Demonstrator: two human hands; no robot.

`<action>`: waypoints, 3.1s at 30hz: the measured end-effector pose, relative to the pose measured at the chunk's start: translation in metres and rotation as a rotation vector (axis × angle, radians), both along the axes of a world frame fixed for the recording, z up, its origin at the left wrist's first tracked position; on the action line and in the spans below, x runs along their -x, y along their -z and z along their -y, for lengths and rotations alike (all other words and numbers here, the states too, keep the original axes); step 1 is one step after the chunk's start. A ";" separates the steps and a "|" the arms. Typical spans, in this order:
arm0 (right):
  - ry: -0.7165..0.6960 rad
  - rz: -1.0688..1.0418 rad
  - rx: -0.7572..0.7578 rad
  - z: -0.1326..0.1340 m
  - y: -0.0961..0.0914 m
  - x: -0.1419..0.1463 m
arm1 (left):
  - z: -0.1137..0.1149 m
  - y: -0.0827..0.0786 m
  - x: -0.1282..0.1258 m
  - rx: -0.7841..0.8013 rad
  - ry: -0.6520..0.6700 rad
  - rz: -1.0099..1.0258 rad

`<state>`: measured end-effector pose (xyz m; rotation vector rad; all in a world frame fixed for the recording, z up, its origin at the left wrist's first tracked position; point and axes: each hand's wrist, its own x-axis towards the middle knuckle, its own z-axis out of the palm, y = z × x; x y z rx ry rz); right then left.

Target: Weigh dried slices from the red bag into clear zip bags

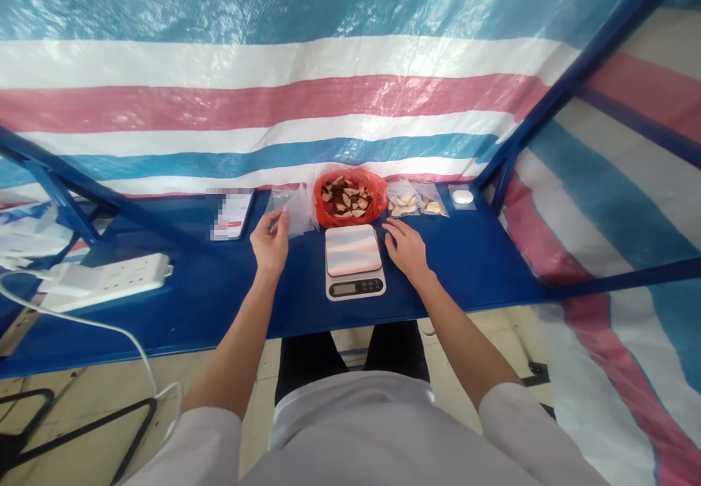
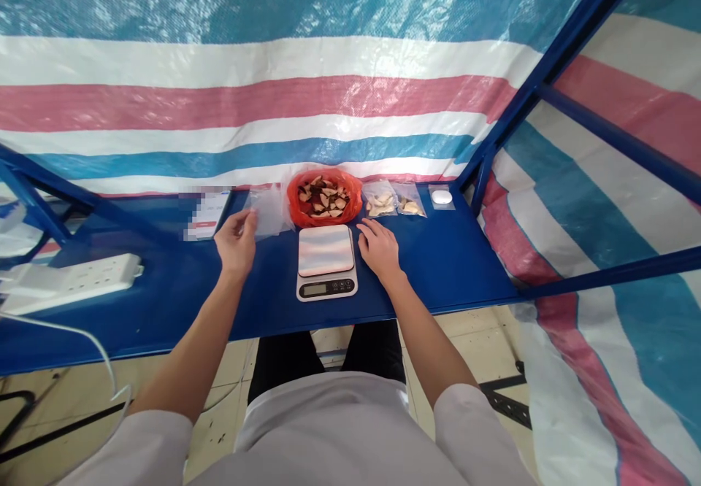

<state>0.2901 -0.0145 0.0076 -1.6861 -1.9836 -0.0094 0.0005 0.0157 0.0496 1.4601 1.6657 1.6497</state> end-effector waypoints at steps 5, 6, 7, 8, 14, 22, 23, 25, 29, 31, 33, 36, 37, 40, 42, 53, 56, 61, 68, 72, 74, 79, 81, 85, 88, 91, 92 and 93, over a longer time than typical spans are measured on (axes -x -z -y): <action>-0.065 -0.157 0.009 -0.003 -0.029 0.015 | 0.017 -0.013 -0.015 -0.076 0.085 0.055; -0.105 -0.212 0.024 -0.006 -0.034 0.020 | 0.018 -0.015 -0.018 -0.079 0.115 0.073; -0.170 -0.276 0.053 -0.009 -0.039 0.026 | 0.019 -0.017 -0.022 -0.078 0.151 0.098; -0.223 -0.357 0.079 -0.013 -0.044 0.033 | 0.019 -0.018 -0.026 -0.074 0.189 0.135; -0.327 -0.953 0.405 -0.035 -0.056 0.066 | 0.014 -0.028 -0.046 -0.016 0.454 0.610; -0.233 -1.353 0.534 -0.032 -0.052 0.063 | 0.009 -0.023 -0.053 0.041 0.491 0.815; -0.227 -1.341 0.525 -0.032 -0.052 0.061 | 0.008 -0.021 -0.053 0.061 0.479 0.814; -0.213 -1.302 0.510 -0.033 -0.050 0.057 | 0.007 -0.018 -0.050 0.113 0.448 0.792; -0.164 -1.157 0.427 -0.039 -0.044 0.049 | 0.004 -0.015 -0.033 0.165 0.331 0.644; -0.127 -1.038 0.371 -0.042 -0.040 0.043 | 0.004 -0.016 -0.021 0.143 0.271 0.491; -0.080 -0.955 0.336 -0.045 -0.038 0.039 | 0.006 -0.020 -0.013 0.090 0.203 0.277; -0.070 -0.940 0.341 -0.045 -0.037 0.038 | 0.009 -0.028 -0.012 0.007 0.106 -0.077; -0.088 -0.945 0.356 -0.045 -0.037 0.040 | 0.010 -0.030 -0.015 -0.001 0.114 -0.163; -0.149 -0.944 0.396 -0.044 -0.039 0.048 | 0.008 -0.029 -0.032 0.072 0.302 -0.289; -0.183 -0.919 0.404 -0.042 -0.040 0.053 | 0.004 -0.024 -0.045 0.140 0.384 -0.315; -0.287 -0.796 0.358 -0.028 -0.046 0.054 | -0.002 -0.003 -0.067 0.315 0.494 0.052; -0.325 -0.781 0.362 -0.027 -0.048 0.055 | -0.001 -0.004 -0.069 0.349 0.485 0.102; -0.319 -0.773 0.381 -0.027 -0.050 0.058 | -0.004 -0.004 -0.069 0.401 0.486 0.217; -0.278 -0.933 0.535 -0.026 -0.051 0.060 | -0.006 -0.006 -0.067 0.441 0.482 0.368; -0.230 -0.822 0.501 -0.021 -0.057 0.062 | -0.004 -0.006 -0.069 0.445 0.504 0.435; -0.223 -0.730 0.463 -0.019 -0.060 0.063 | -0.003 -0.006 -0.070 0.435 0.507 0.458; -0.210 -0.636 0.408 -0.019 -0.060 0.063 | -0.003 -0.007 -0.071 0.452 0.504 0.484; -0.212 -0.651 0.396 -0.020 -0.058 0.062 | -0.003 -0.006 -0.071 0.457 0.530 0.482; -0.236 -0.723 0.429 -0.022 -0.055 0.057 | -0.005 -0.004 -0.066 0.443 0.569 0.416; -0.235 -0.767 0.437 -0.025 -0.052 0.054 | -0.008 -0.004 -0.058 0.436 0.607 0.297; -0.233 -0.846 0.468 -0.029 -0.051 0.054 | -0.012 -0.010 -0.050 0.404 0.612 0.104; -0.233 -0.863 0.472 -0.030 -0.051 0.055 | -0.014 -0.013 -0.048 0.387 0.594 0.027; -0.231 -0.860 0.463 -0.031 -0.052 0.055 | -0.015 -0.017 -0.046 0.364 0.567 -0.052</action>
